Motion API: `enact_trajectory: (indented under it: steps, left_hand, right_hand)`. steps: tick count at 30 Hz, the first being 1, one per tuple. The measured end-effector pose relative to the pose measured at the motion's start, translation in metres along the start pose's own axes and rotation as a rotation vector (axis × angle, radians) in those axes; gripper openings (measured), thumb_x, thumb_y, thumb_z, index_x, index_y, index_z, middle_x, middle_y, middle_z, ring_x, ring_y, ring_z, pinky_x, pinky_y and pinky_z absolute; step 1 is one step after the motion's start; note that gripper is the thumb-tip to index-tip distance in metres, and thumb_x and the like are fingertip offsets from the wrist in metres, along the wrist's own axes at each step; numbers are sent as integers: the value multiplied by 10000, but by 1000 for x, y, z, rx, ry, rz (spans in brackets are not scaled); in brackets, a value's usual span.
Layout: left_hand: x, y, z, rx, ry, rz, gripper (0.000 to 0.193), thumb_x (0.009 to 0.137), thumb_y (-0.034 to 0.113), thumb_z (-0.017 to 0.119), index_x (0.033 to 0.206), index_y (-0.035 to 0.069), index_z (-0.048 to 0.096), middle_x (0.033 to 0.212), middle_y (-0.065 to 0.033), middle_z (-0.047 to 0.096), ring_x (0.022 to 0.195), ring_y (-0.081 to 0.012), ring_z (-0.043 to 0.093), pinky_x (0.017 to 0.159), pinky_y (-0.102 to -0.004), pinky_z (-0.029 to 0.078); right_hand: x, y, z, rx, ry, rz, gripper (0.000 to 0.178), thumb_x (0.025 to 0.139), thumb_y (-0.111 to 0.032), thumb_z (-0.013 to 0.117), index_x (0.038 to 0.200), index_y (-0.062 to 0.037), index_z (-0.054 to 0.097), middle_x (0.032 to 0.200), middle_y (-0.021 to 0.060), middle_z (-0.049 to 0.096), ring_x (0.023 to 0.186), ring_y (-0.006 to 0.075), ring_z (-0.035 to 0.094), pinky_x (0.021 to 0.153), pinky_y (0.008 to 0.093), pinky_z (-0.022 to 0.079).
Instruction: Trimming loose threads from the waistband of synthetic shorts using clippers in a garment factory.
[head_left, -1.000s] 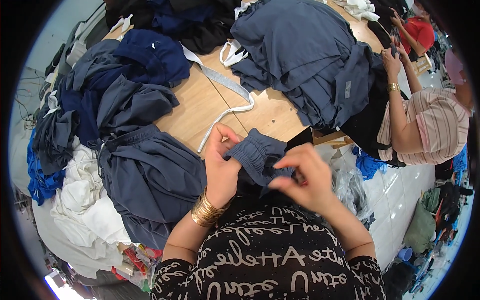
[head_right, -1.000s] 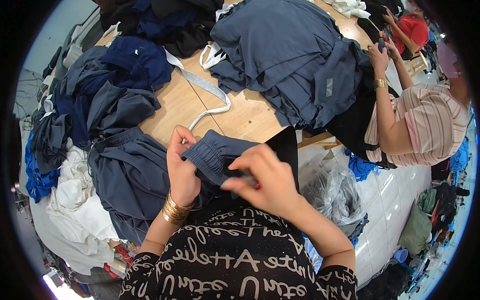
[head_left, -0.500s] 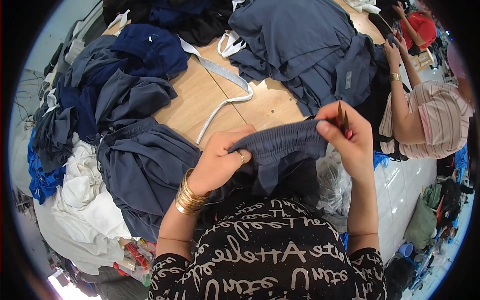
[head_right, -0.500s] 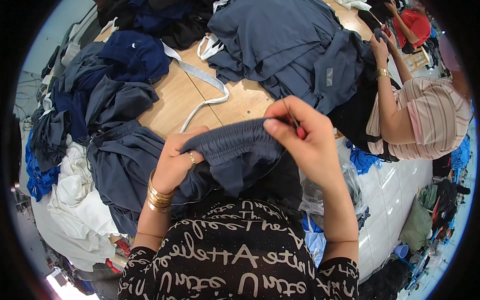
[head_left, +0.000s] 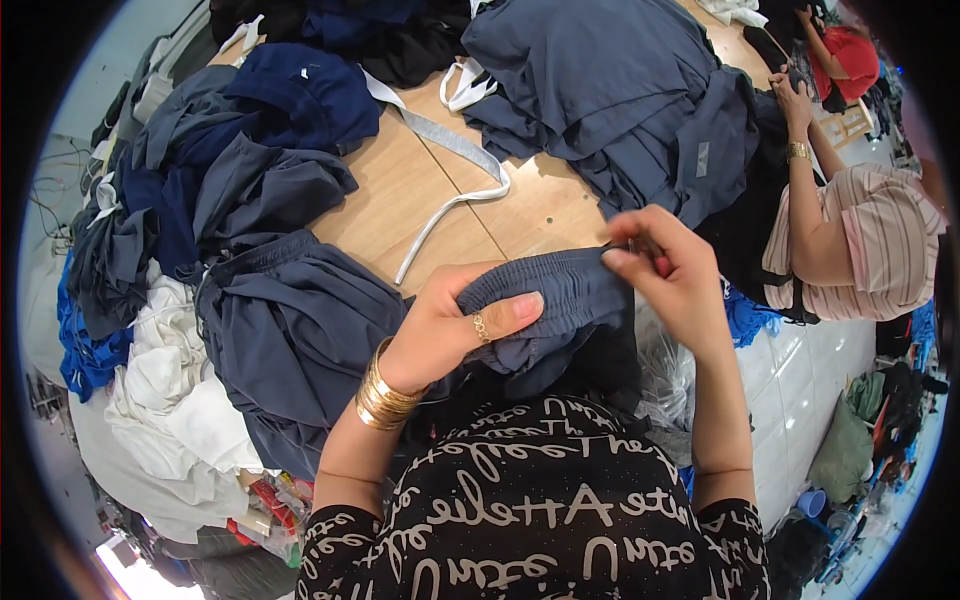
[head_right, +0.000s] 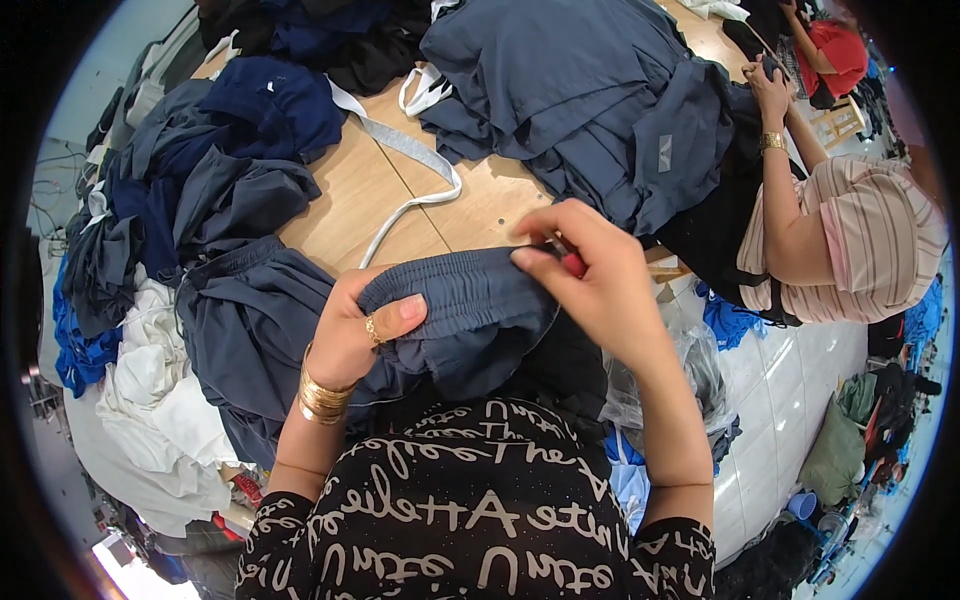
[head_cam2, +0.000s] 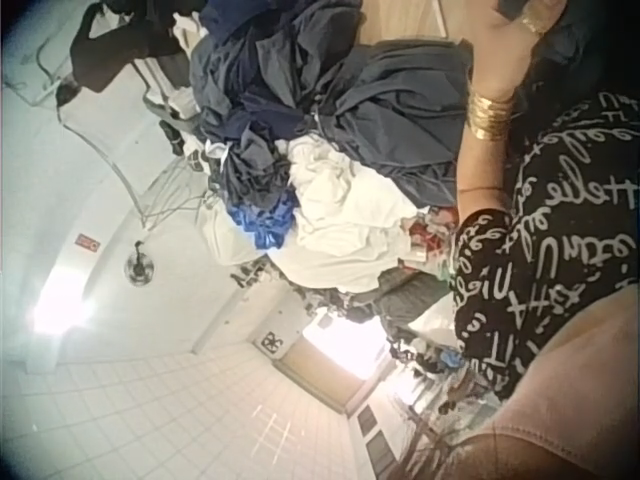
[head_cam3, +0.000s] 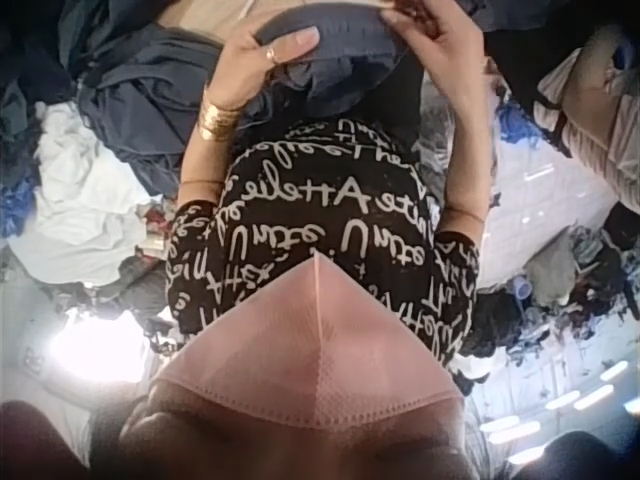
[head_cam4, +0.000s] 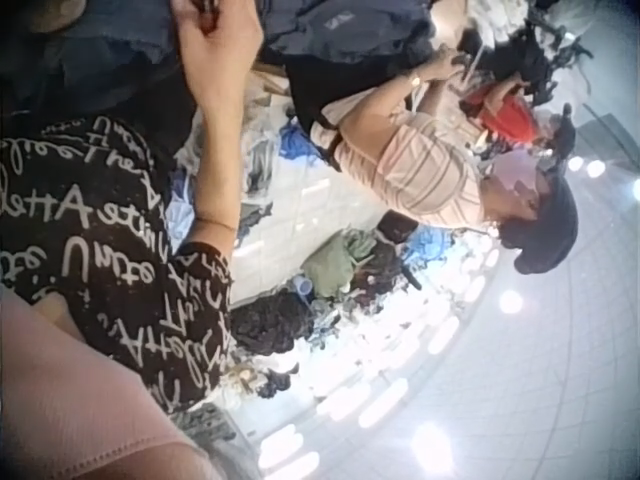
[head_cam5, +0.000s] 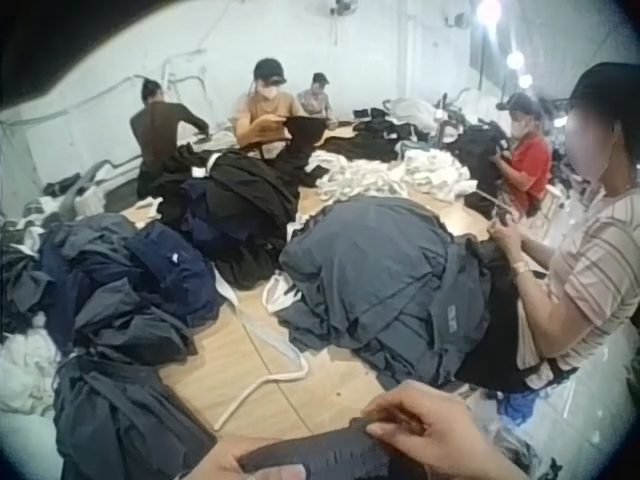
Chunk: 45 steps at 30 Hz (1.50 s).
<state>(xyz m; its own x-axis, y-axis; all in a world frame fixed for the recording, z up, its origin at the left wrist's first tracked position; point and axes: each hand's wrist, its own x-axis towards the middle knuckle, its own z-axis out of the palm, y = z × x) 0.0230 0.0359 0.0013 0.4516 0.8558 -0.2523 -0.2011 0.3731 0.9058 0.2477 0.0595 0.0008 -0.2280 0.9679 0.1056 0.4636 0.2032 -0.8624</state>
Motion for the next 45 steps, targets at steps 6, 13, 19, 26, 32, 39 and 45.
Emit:
enact_trajectory:
  steps: [6, 13, 19, 26, 32, 39, 45]
  left_hand:
    - [1, -6, 4, 38, 101, 36, 275, 873, 197, 588, 950, -67, 602, 775, 5, 599, 686, -38, 506, 617, -184, 429]
    - [1, -6, 7, 265, 89, 161, 269, 897, 218, 547, 935, -41, 608, 700, -6, 579, 637, -34, 475, 565, -193, 408]
    - [0, -4, 9, 286, 91, 177, 250, 898, 204, 546, 907, -38, 606, 691, -21, 597, 635, -38, 495, 572, -198, 418]
    - [1, -4, 8, 324, 84, 198, 240, 896, 200, 549, 896, -33, 608, 680, -35, 599, 628, -42, 498, 575, -204, 421]
    - [2, -6, 8, 357, 94, 202, 240, 891, 198, 557, 910, -36, 607, 666, -29, 588, 621, -38, 480, 563, -205, 413]
    - [3, -12, 9, 259, 122, 172, 255, 892, 205, 558, 951, -39, 605, 691, -19, 592, 634, -36, 482, 571, -199, 419]
    - [3, -10, 9, 268, 98, 181, 253, 896, 207, 552, 948, -35, 604, 700, -18, 594, 639, -37, 487, 577, -198, 422]
  right_hand:
    - [-21, -50, -2, 252, -87, 306, 89, 875, -98, 542, 897, -20, 579, 601, 7, 559, 448, 46, 469, 440, 181, 365]
    - [-33, -67, 3, 210, -277, 249, 155, 898, -67, 479, 901, 17, 610, 562, 12, 558, 411, 36, 473, 397, 176, 344]
    - [-33, -67, 5, 99, -265, 182, 134, 882, -74, 508, 900, -8, 623, 524, -8, 525, 403, 30, 457, 389, 177, 330]
    - [-30, -66, 3, -36, -326, 112, 62, 850, -83, 558, 882, -31, 545, 585, 116, 543, 508, 285, 568, 448, 312, 418]
    - [-29, -64, 5, -7, -293, 110, 64, 855, -88, 554, 873, -30, 536, 591, 119, 547, 508, 289, 566, 451, 315, 418]
    - [-28, -65, 4, 83, -320, 302, 82, 865, -97, 547, 875, -16, 536, 629, 116, 576, 529, 253, 592, 464, 283, 423]
    - [-28, -65, 0, 72, -350, 268, 84, 869, -91, 533, 883, -9, 542, 673, 108, 607, 544, 247, 602, 481, 274, 435]
